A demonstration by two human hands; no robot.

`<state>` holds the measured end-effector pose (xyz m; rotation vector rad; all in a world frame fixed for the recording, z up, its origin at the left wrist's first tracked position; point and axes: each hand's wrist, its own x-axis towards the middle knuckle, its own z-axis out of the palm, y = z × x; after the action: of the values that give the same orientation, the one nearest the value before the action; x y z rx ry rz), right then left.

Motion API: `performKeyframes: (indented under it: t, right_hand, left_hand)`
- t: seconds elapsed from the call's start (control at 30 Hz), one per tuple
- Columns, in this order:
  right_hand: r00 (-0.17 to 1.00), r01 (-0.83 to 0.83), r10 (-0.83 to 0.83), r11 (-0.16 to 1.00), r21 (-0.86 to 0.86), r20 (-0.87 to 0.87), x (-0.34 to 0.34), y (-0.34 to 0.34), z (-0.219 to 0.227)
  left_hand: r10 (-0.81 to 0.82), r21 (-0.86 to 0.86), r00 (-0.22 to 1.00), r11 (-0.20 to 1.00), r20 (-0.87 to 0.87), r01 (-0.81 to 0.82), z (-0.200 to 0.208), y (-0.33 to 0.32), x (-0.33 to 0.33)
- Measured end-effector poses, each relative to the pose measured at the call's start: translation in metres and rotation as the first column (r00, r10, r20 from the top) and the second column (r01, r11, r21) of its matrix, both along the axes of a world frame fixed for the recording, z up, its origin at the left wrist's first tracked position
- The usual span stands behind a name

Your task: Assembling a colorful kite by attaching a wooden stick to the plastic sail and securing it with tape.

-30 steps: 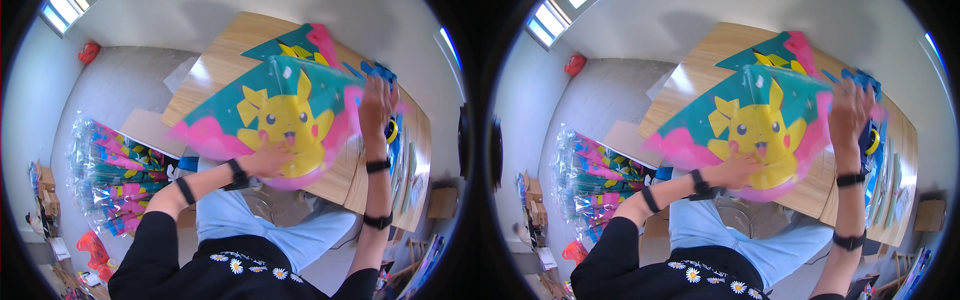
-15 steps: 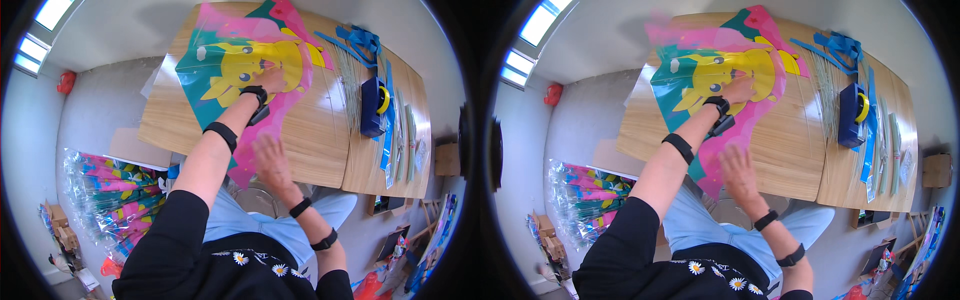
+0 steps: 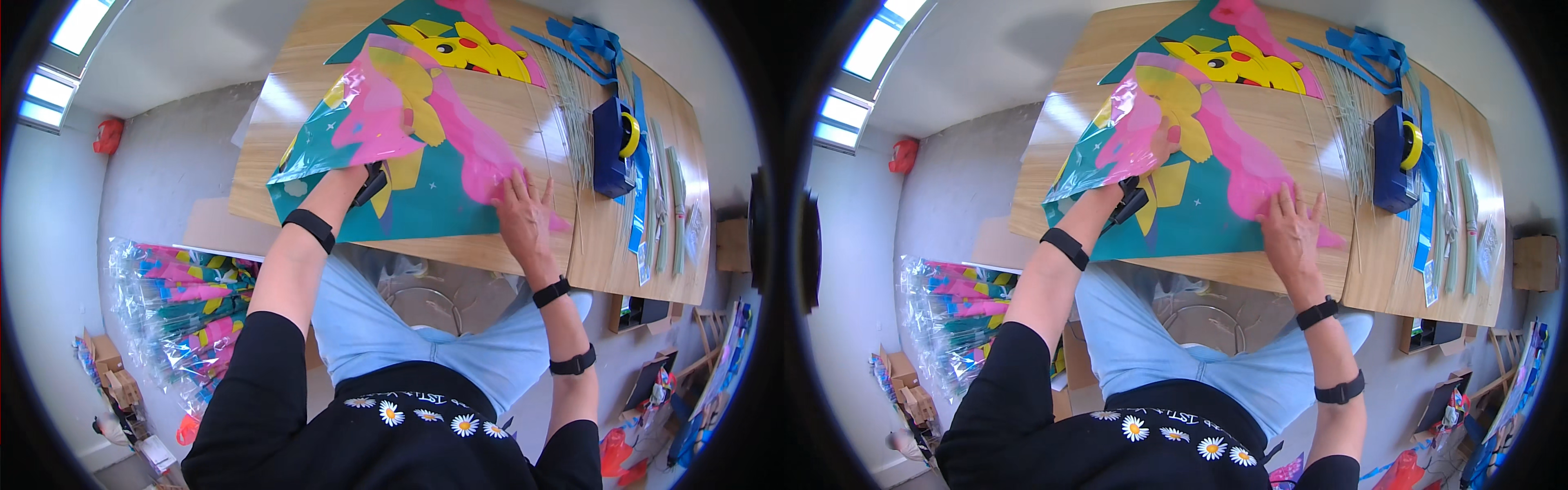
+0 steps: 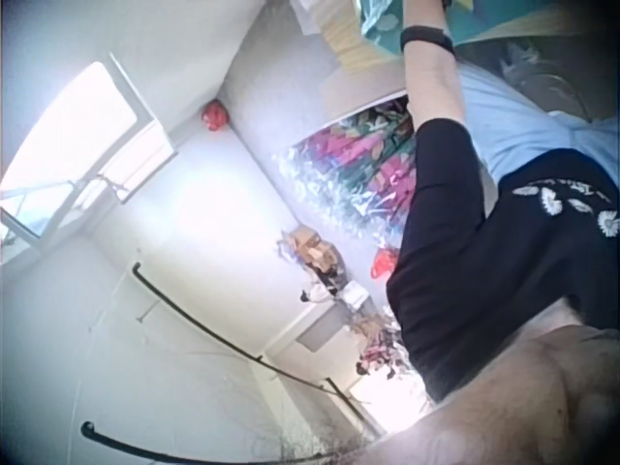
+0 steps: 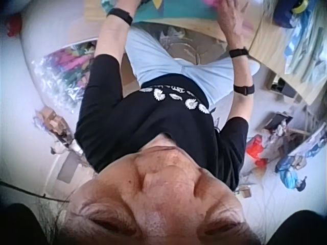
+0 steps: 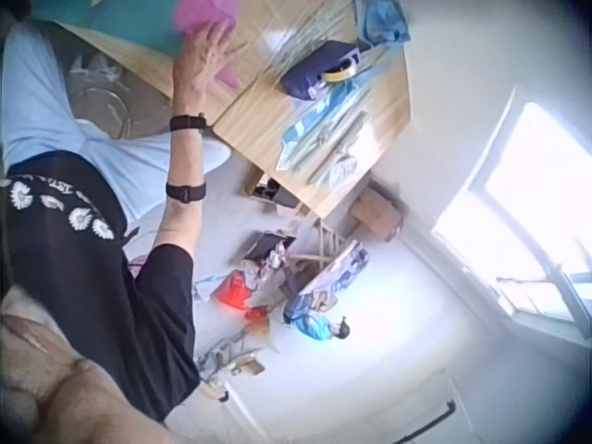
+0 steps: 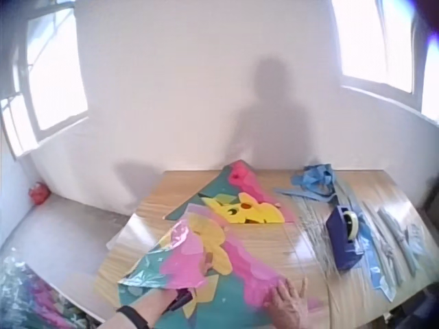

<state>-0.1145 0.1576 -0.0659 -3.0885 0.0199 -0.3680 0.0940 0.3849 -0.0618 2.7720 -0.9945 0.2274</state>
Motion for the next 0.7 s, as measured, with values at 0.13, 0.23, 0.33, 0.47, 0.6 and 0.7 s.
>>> performKeyframes:
  t: [0.13, 0.23, 0.33, 0.47, 0.6, 0.7]
  right_hand:
    - [0.988, -0.100, 0.117, 0.981, 0.164, -0.098, -0.015, 0.038, -0.011]
    - [0.997, -0.029, 0.044, 0.978, 0.208, -0.069, -0.021, 0.053, -0.025]
    - [0.994, -0.094, 0.104, 0.966, 0.243, -0.030, -0.023, 0.044, -0.031]
    - [0.993, -0.098, 0.111, 0.972, 0.213, -0.047, -0.030, 0.033, -0.029]
    - [1.000, -0.010, 0.008, 0.975, 0.220, 0.012, -0.038, 0.036, -0.027]
    - [0.999, 0.040, -0.035, 0.979, 0.199, -0.026, -0.041, 0.042, -0.027]
  left_hand:
    - [0.015, -0.011, 0.973, 1.000, 0.228, -0.013, -0.017, -0.018, -0.024]
    - [-0.158, -0.386, 0.980, 0.917, -0.120, 0.100, -0.020, -0.054, -0.074]
    - [-0.342, -0.524, 0.901, 0.836, -0.265, 0.163, -0.003, -0.069, -0.154]
    - [-0.458, -0.562, 0.832, 0.795, -0.313, 0.227, 0.027, -0.029, -0.206]
    - [0.060, -0.222, 0.993, 0.972, -0.098, -0.080, 0.015, 0.027, -0.181]
    - [0.281, -0.042, 0.951, 0.957, -0.126, -0.288, -0.007, 0.055, -0.175]
